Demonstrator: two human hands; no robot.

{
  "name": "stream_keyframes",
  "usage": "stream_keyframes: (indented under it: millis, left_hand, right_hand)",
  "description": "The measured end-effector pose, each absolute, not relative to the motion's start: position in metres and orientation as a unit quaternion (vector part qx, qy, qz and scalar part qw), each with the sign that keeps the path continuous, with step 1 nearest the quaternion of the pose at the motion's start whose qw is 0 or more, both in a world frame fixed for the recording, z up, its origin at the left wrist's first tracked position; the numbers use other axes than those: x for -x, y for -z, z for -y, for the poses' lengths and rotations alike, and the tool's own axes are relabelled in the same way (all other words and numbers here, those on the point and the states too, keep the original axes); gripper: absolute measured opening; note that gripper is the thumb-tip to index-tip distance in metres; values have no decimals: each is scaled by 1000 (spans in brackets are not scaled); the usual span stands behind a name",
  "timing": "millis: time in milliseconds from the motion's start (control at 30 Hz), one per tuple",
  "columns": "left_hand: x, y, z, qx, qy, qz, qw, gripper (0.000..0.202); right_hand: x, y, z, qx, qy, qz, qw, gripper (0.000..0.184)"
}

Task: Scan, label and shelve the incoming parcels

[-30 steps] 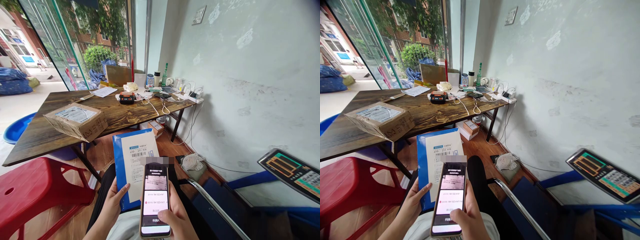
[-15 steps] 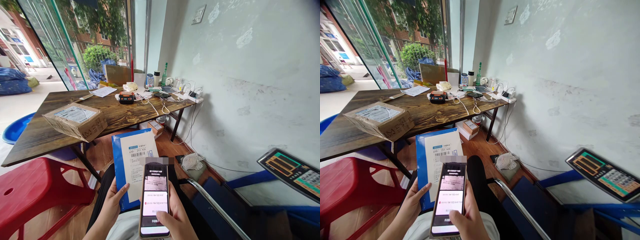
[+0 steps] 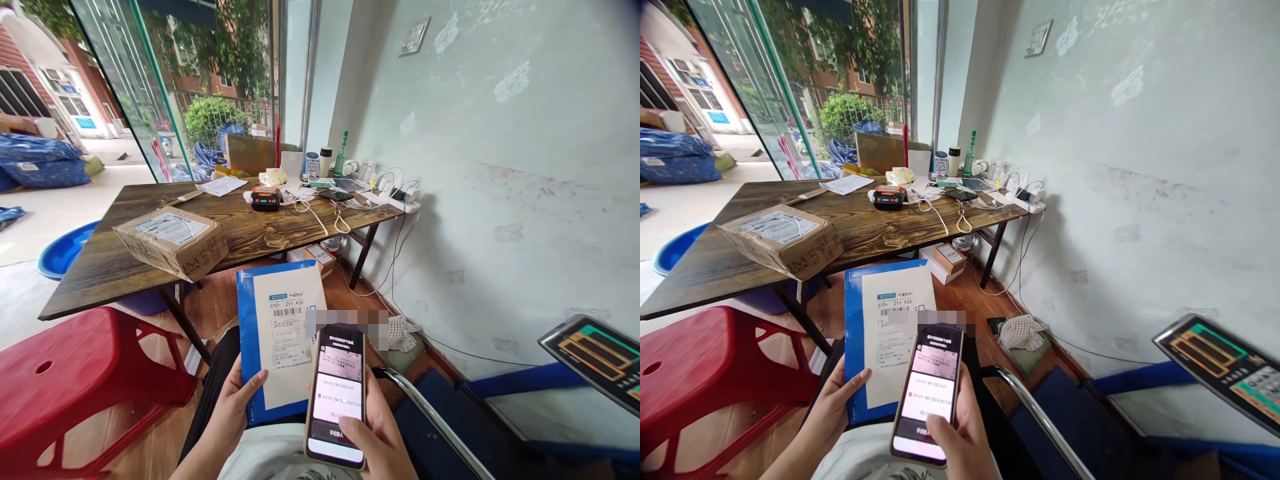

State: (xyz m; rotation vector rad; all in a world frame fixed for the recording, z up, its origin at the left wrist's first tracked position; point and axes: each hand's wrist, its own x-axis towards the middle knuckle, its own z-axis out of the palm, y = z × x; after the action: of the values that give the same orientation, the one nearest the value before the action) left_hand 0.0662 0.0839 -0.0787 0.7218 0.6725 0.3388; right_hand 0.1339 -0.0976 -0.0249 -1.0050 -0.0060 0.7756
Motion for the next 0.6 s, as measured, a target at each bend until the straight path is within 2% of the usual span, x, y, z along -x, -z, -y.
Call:
stream_keyframes:
  millis: [167,367,600]
  left_hand:
    - [-67,79,-84,-340,-162,-322,869,88]
    - [-66,78,-84,-339,-162,-321,869,95]
    - [-62,91,-93,-337,-127,-327,874,94]
  right_hand:
    - [-137,29,101,478,-330,-14,814,80]
    - [-137,34,102,481,-326,-8,814,78]
    - [-136,30,99,477,-324,17,817,81]
